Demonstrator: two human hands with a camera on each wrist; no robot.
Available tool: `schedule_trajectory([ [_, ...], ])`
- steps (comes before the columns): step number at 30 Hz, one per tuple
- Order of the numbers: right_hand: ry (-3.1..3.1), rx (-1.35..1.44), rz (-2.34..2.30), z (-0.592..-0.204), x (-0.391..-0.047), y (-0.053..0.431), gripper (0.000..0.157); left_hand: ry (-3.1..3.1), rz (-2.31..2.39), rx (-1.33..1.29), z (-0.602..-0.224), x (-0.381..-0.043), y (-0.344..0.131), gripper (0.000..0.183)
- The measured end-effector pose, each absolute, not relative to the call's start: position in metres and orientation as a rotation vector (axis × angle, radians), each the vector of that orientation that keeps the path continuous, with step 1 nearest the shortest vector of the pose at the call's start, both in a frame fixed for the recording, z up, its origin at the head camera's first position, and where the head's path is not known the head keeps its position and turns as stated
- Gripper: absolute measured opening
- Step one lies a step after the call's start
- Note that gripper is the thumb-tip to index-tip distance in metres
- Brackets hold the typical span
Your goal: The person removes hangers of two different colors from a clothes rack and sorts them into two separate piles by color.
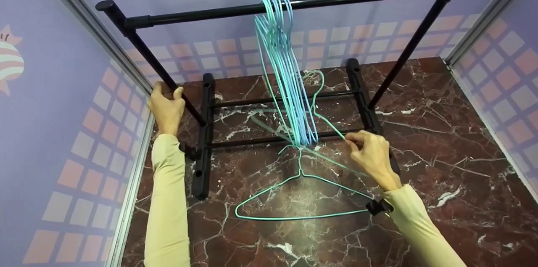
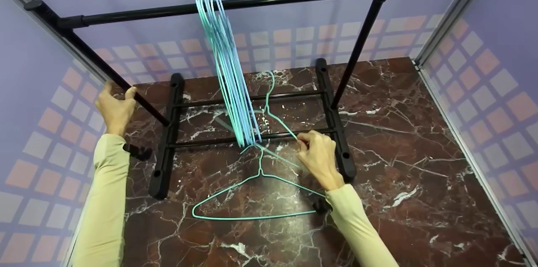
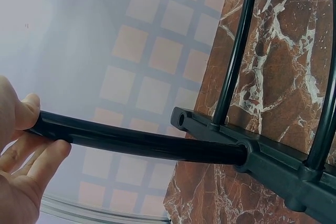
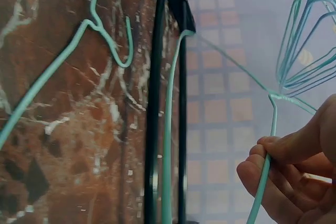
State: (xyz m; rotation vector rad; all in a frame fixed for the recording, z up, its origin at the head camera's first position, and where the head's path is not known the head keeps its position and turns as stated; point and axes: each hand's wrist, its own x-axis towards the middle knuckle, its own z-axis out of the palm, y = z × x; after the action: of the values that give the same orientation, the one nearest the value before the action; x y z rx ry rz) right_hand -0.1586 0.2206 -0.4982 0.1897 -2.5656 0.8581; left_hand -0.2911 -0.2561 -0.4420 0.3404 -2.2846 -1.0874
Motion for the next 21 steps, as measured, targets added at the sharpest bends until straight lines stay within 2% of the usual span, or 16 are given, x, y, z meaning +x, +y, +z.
schedule_trajectory([
  [11, -2.747, 0.263, 0.926, -0.514, -0.146, 0.235, 0.011, -2.319, -1.066, 0.387, -0.441, -0.289, -0.255, 0.026],
  [21, -2.871, 0.443, 1.204, -0.527, -0.136, 0.241, 0.013, -2.320, -1.071, 0.394, -0.441, -0.290, -0.255, 0.026],
])
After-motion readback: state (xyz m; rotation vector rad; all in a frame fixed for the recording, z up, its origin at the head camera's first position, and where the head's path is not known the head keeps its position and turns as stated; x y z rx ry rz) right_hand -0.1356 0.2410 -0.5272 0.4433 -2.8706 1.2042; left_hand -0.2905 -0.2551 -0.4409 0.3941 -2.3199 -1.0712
